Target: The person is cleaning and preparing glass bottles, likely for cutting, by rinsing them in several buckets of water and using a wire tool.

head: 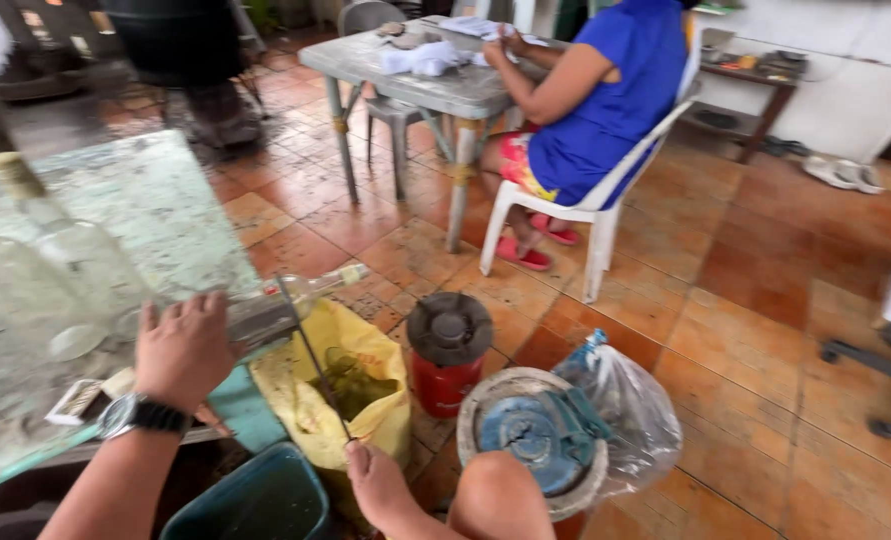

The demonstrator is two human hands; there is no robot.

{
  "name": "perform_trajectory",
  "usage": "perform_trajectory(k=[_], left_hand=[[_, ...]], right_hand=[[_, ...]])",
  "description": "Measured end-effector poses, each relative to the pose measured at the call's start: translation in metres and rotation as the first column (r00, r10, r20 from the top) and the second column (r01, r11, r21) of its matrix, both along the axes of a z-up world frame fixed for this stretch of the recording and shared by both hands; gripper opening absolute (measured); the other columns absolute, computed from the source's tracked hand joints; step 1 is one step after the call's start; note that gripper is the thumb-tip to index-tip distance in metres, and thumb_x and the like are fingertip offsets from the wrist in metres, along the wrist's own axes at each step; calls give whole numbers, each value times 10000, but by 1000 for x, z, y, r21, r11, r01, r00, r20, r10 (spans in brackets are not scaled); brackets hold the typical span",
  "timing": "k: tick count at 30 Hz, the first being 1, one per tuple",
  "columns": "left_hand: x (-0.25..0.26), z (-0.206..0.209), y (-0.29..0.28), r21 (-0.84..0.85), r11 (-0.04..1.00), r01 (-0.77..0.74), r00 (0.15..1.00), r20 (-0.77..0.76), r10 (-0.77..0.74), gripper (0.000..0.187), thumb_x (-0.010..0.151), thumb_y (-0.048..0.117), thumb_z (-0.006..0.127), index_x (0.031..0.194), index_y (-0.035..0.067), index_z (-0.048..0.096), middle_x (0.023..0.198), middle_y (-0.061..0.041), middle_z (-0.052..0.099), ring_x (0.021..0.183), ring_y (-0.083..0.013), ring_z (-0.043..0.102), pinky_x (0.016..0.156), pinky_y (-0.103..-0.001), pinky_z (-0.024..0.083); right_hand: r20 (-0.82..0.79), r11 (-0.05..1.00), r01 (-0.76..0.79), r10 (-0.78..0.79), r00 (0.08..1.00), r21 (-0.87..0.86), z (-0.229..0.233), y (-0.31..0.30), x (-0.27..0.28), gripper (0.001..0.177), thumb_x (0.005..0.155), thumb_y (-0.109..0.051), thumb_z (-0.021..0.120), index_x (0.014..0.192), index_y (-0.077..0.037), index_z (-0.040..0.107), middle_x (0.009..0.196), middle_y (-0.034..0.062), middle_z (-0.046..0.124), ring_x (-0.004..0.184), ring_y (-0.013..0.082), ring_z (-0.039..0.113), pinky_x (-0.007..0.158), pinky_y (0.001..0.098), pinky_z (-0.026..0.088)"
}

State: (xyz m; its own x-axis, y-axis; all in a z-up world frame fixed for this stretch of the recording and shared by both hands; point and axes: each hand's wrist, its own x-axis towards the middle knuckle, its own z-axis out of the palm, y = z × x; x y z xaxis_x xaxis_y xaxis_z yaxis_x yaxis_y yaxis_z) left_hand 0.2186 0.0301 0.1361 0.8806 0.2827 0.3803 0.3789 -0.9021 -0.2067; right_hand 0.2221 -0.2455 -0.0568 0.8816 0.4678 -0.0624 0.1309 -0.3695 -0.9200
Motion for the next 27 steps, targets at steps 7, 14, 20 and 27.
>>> perform_trajectory(k=[7,14,20,27], left_hand=[[-17,-18,-20,257,963,-85,987,151,46,988,718,574,684,1561,150,391,1452,-6,561,1370,-236,538,1306,-562,314],[-4,24,-3,-77,993,-85,973,-220,66,711,859,482,668,1455,201,402,1370,-31,634,1291,-286,633,1291,-633,247],[-18,-2,-21,101,993,-61,995,82,53,823,816,450,648,1560,186,417,1443,-3,608,1341,-235,591,1290,-642,270],[-16,8,-14,89,996,-17,998,65,11,865,739,516,723,1483,167,454,1410,-29,627,1328,-249,606,1300,-604,293]], right_hand=[[-330,985,-170,162,930,5,36,-9,-2,495,1117,-586,306,820,-211,430,713,-24,374,673,142,376,687,338,299],[-221,988,-141,123,968,-70,4,-1,4,514,1099,-609,318,827,-207,488,720,-19,472,703,163,479,675,359,350],[-327,976,-209,215,920,53,38,-12,-3,434,1134,-536,278,883,-214,423,683,-62,342,607,111,300,643,330,266],[-303,983,-184,167,938,-26,27,-9,-1,481,1130,-566,325,829,-210,444,707,-37,410,651,142,390,680,344,325]])
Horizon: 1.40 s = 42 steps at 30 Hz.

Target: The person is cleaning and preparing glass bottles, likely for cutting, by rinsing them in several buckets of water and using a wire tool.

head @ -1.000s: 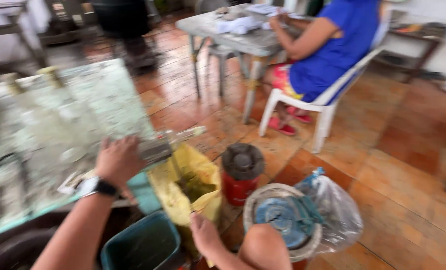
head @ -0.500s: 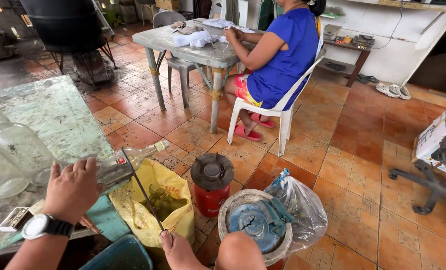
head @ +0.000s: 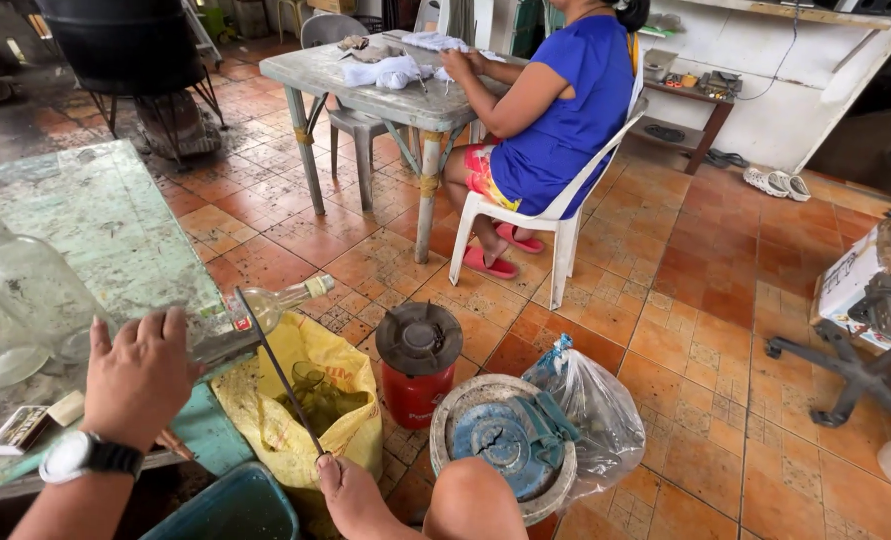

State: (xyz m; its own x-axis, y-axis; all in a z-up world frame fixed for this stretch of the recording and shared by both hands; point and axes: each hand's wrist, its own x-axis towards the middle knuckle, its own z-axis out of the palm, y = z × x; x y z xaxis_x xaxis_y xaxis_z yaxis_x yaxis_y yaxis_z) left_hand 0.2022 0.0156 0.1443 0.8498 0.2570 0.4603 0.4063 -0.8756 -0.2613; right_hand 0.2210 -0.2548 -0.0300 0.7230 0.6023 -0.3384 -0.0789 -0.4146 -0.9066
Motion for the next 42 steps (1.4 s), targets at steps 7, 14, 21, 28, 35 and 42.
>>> perform_trajectory(k=[7,14,21,28,35,42], left_hand=[[-6,-13,-5,-21,999,-45,999,-26,45,740,824,402,652,1509,227,433,1386,20,625,1306,-226,605,1275,-645,276],[-3,0,-10,-40,999,-31,999,-45,29,800,797,437,699,1494,168,411,1446,-27,586,1360,-249,562,1304,-638,233],[7,5,4,-195,979,-61,979,-201,21,682,841,434,684,1439,189,468,1453,-58,592,1343,-302,586,1284,-642,229],[1,-34,-1,132,985,-108,994,0,109,888,849,455,552,1643,159,286,1534,-17,479,1438,-235,443,1333,-577,194],[14,3,17,-166,985,-45,982,-191,13,729,816,489,705,1417,166,448,1416,-52,599,1307,-319,596,1262,-661,240],[-3,-15,-12,3,996,-84,996,12,84,617,949,213,461,1561,186,391,1415,17,593,1324,-206,571,1305,-621,246]], right_hand=[[33,999,11,-12,999,32,-7,-3,-3,499,1108,-598,289,836,-210,446,716,-30,415,659,152,388,662,358,307],[89,999,30,-29,996,-11,-9,2,3,519,1099,-615,297,840,-198,467,728,-15,426,684,159,417,661,359,320],[57,999,33,-34,998,25,-3,0,-1,503,1097,-605,291,830,-206,443,720,-29,413,678,140,394,668,345,309],[16,999,19,-20,1000,34,-1,0,0,500,1097,-615,297,828,-210,414,724,-27,377,674,132,351,654,348,274],[79,999,17,-21,997,49,-8,2,1,519,1090,-617,267,814,-211,433,699,-35,409,657,142,381,663,352,301],[14,997,0,-1,1000,82,0,1,0,512,1114,-587,261,783,-218,386,678,-24,338,615,138,304,637,349,249]])
